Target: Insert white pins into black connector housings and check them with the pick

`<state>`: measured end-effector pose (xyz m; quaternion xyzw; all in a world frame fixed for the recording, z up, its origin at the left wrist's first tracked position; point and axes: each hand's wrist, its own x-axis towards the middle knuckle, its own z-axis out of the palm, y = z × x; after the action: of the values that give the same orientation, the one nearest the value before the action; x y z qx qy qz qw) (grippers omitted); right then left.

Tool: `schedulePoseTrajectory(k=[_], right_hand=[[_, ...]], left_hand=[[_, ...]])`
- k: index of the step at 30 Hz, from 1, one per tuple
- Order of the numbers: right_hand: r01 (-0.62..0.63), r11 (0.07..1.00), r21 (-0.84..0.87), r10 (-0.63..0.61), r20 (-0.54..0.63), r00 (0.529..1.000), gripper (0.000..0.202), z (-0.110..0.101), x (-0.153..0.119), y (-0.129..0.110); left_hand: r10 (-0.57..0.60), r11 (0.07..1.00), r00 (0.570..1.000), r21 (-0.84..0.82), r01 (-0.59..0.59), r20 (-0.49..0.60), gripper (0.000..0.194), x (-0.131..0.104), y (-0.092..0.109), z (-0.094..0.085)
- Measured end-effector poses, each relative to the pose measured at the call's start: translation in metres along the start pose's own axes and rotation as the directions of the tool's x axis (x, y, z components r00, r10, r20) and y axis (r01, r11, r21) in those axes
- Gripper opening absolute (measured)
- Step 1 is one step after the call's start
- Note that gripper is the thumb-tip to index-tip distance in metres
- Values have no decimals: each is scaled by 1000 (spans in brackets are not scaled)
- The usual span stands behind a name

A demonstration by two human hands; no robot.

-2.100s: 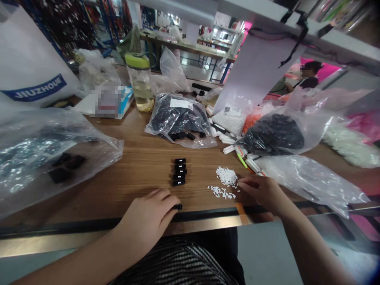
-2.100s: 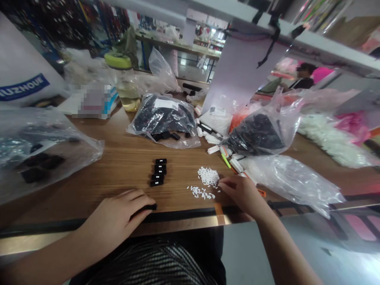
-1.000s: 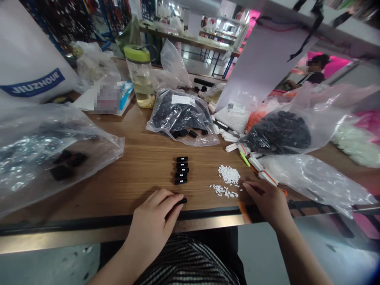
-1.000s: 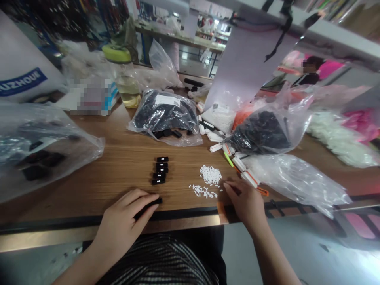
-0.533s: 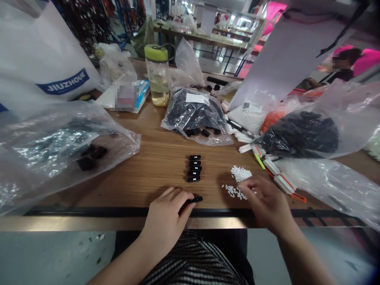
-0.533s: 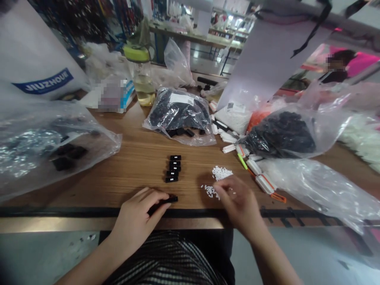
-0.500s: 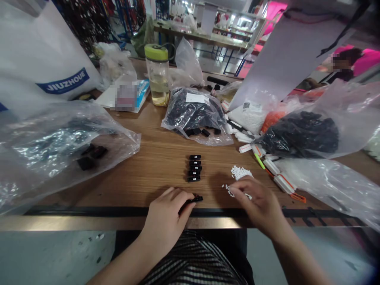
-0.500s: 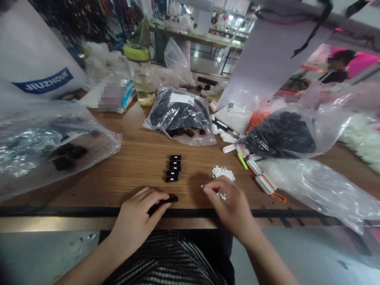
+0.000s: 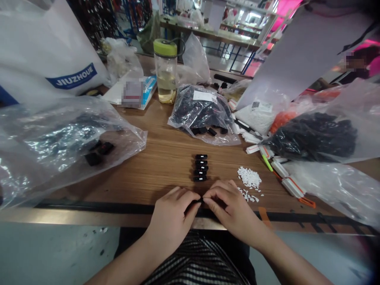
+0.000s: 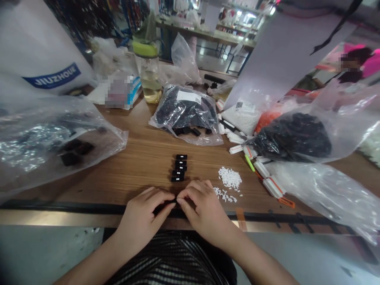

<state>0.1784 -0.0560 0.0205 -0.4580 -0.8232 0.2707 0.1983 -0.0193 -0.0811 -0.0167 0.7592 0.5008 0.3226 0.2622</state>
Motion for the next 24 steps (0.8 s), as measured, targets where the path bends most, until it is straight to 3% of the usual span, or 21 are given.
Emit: schedulePoseTrajectory(k=[18,24], right_hand=[[128,975,-181,-136,-31,990,19,4,-3,-6],[60,992,-108,-65,-45,997,15,4,-4,0]], left_hand=[[4,1000,1000,15,-4,-5,8,-1,-1,1],[6,1000,1000,9,-6,-5,7,-1,0,0]])
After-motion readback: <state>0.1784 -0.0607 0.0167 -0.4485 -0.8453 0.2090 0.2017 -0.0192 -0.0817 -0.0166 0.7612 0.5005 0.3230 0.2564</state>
